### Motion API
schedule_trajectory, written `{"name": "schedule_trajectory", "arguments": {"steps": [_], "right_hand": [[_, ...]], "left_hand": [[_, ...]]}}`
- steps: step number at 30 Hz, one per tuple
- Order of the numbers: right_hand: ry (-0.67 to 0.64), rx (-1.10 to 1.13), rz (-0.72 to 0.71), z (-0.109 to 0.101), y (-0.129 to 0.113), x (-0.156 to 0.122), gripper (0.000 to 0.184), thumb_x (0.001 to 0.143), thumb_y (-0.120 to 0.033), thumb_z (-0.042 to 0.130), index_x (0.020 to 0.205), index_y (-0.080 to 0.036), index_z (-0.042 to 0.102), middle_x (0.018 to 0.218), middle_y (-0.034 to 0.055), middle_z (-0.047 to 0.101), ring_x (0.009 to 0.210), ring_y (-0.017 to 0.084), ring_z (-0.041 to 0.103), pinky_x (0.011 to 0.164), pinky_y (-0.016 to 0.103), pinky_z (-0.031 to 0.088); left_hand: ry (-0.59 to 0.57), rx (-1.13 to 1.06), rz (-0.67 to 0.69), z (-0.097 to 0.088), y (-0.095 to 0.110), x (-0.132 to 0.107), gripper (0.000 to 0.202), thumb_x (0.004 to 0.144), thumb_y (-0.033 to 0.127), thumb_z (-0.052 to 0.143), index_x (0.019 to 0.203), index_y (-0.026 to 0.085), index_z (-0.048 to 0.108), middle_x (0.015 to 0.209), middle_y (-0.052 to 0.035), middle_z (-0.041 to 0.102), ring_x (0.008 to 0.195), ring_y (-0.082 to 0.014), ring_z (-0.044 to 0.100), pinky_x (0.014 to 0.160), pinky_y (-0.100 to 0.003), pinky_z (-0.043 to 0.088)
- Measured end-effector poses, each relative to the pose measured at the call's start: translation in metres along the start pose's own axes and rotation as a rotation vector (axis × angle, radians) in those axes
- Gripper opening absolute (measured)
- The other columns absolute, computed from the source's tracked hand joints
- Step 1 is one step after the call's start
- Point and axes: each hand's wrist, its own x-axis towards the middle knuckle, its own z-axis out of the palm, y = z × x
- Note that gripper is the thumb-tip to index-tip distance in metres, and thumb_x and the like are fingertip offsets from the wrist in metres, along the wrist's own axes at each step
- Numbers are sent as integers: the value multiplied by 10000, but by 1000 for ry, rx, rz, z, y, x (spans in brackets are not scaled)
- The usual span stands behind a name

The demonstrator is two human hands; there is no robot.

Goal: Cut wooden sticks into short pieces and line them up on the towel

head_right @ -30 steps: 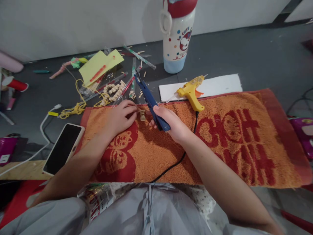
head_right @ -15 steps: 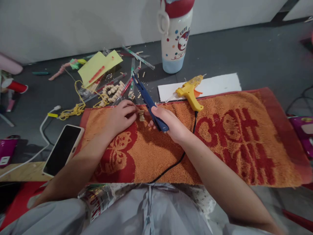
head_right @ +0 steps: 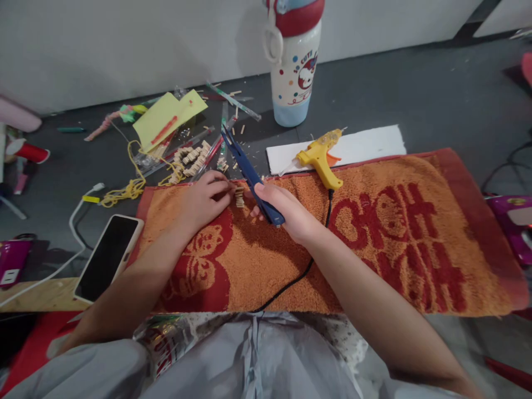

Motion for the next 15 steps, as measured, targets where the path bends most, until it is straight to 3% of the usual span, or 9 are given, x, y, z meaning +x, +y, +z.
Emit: {"name": "schedule_trajectory", "arguments": {"steps": [5, 9, 15], "right_hand": [[-32, -125, -70, -2, -6, -7, 456, 796, -628, 538, 924, -206, 650, 783, 41, 655, 708, 185, 595, 633, 298, 462], [-30, -326, -177, 0, -11, -16, 444, 808, -598, 572, 1021, -210, 618, 917, 53, 661, 844, 214, 601, 747, 326, 482], [-51, -511, -280, -1, -1, -18, 530, 830, -521, 599, 1268, -233, 523, 1270, 97, 608, 1201, 311, 532, 1011, 436, 414]], "left_hand": [[139, -170, -36, -10, -3, 4, 128, 830, 237, 549, 815, 219, 675, 880, -23, 648, 837, -140, 599, 753, -271, 475], [336, -383, -166, -25, -3, 7, 126, 802, 283, 588, 742, 192, 652, 759, -12, 648, 670, -113, 556, 617, -244, 441], [440, -706, -403, -43, 2, 4, 233, 778, 421, 596, 753, 193, 636, 655, 4, 603, 540, -88, 480, 487, -227, 358]]}}
